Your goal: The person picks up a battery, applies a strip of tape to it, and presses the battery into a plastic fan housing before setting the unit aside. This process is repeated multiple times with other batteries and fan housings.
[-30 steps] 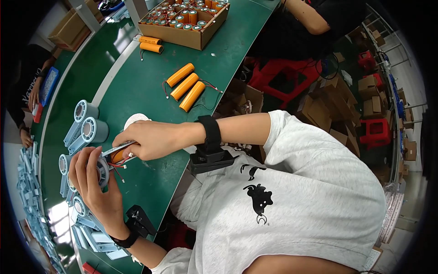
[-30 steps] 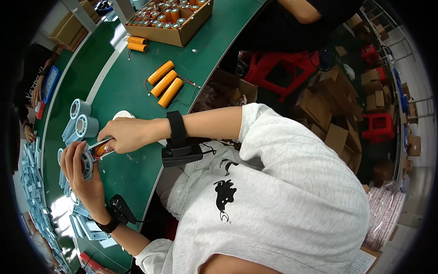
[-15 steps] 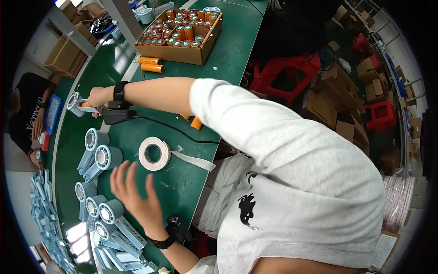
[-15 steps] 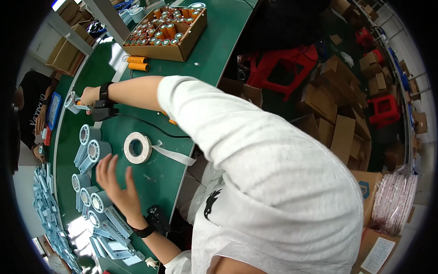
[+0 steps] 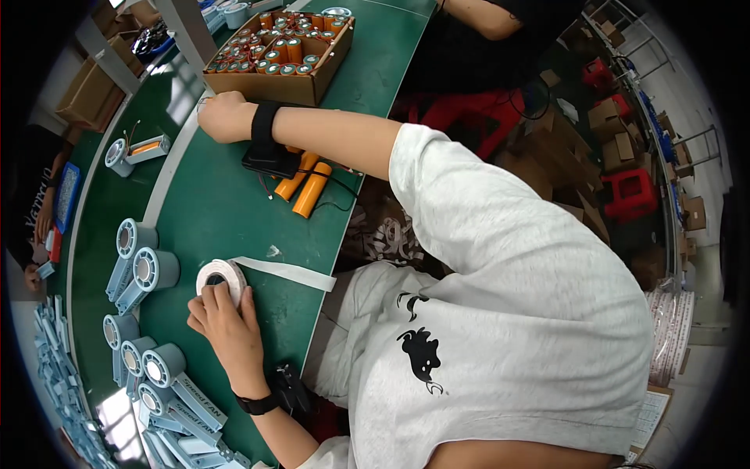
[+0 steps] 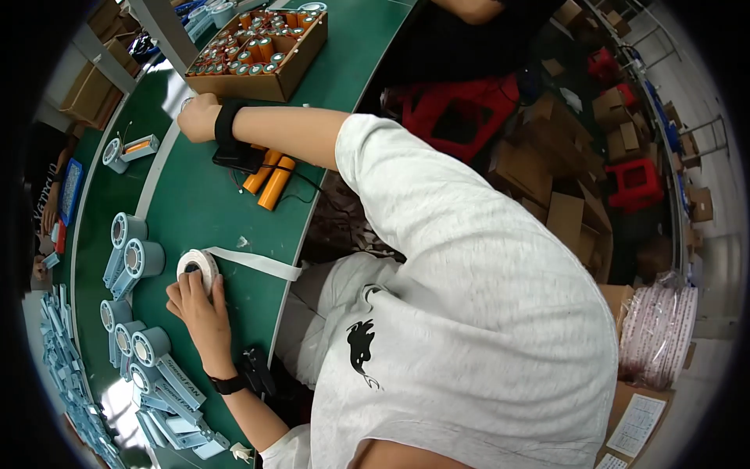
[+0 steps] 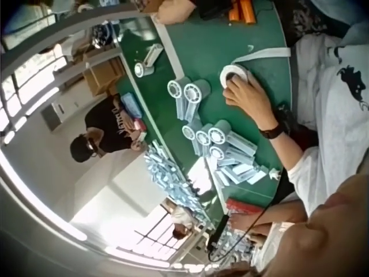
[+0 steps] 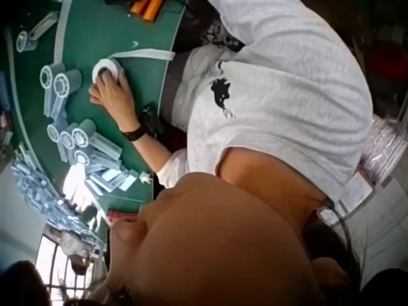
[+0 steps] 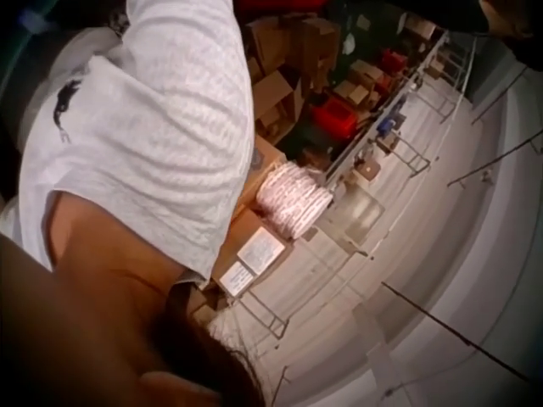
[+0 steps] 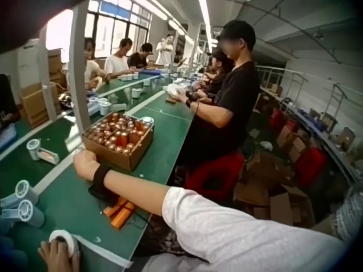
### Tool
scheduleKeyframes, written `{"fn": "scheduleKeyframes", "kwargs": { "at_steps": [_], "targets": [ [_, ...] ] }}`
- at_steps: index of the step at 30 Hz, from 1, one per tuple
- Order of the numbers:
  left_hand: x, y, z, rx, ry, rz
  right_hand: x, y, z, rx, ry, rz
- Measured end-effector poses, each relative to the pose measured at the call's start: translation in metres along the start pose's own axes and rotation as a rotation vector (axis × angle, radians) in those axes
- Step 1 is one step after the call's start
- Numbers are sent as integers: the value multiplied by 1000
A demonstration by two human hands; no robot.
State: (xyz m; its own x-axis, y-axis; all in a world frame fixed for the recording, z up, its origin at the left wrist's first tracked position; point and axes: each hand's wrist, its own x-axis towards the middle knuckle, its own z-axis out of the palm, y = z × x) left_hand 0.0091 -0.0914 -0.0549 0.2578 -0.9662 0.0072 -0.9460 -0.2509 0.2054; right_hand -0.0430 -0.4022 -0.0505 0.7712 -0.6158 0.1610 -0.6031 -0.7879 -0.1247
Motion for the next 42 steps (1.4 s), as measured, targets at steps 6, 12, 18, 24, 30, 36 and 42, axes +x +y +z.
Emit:
{"fn": "scheduleKeyframes", "kwargs": {
  "at_steps": [6, 12, 18, 24, 30, 36, 42],
  "targets": [
    [-30, -38, 18, -264, 490, 67, -41, -12, -28, 995, -281, -150],
    [-43, 21, 6, -188, 576, 73, -188, -100, -28, 1278, -245, -241],
    [-44, 0, -7, -421, 813, -279, -220, -99, -30, 1460, -288, -139],
    [-61, -10, -4, -428, 773, -271, -223, -88, -46, 1359, -331, -7],
    [-61, 9, 14, -86, 696, -101, -195, -91, -46, 1063, 464, -354],
    [-68, 0, 12, 30, 693, -20, -187, -78, -107, 1067, 198, -176],
    [-59, -2, 5, 105, 590, 92, -172, -125, -61, 1070, 49, -394]
  ]
}}
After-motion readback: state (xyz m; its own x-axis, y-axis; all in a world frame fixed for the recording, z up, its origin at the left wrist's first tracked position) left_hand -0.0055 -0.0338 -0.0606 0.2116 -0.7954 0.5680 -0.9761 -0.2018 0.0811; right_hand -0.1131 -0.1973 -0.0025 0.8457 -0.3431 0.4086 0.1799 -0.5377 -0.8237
